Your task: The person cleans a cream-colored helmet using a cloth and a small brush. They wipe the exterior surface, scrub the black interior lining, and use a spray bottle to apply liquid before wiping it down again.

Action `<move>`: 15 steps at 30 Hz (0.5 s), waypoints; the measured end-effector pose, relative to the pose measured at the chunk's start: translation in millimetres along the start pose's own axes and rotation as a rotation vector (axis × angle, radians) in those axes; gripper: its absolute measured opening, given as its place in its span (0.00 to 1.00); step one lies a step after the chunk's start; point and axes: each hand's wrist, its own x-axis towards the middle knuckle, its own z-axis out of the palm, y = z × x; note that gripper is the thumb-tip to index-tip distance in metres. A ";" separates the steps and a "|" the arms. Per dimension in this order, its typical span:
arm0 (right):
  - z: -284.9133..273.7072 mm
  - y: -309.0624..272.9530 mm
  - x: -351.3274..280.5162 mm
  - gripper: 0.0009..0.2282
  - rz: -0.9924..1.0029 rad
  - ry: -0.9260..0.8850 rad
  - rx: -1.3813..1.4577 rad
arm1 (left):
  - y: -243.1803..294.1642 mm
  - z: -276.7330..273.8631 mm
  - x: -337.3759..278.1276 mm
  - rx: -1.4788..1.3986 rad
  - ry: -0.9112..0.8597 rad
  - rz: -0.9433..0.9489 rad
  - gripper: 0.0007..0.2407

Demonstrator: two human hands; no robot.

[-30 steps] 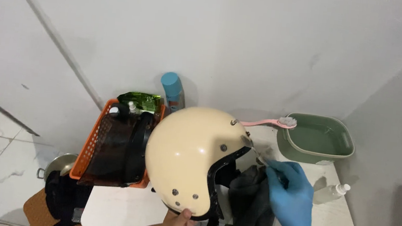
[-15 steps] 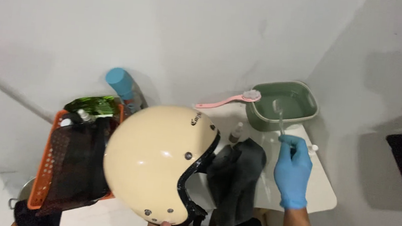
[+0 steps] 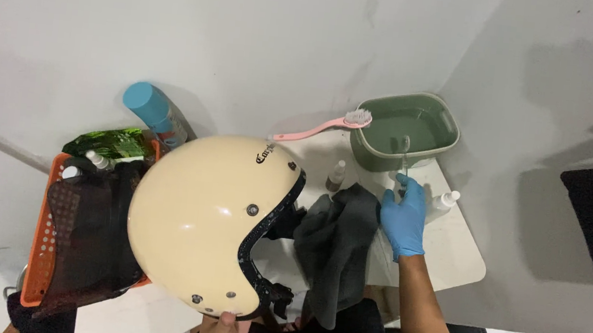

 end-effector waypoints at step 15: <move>26.0 -49.0 -33.8 0.27 -0.395 -0.022 -0.082 | 7.3 -8.4 -6.7 -0.007 -0.048 -0.085 0.37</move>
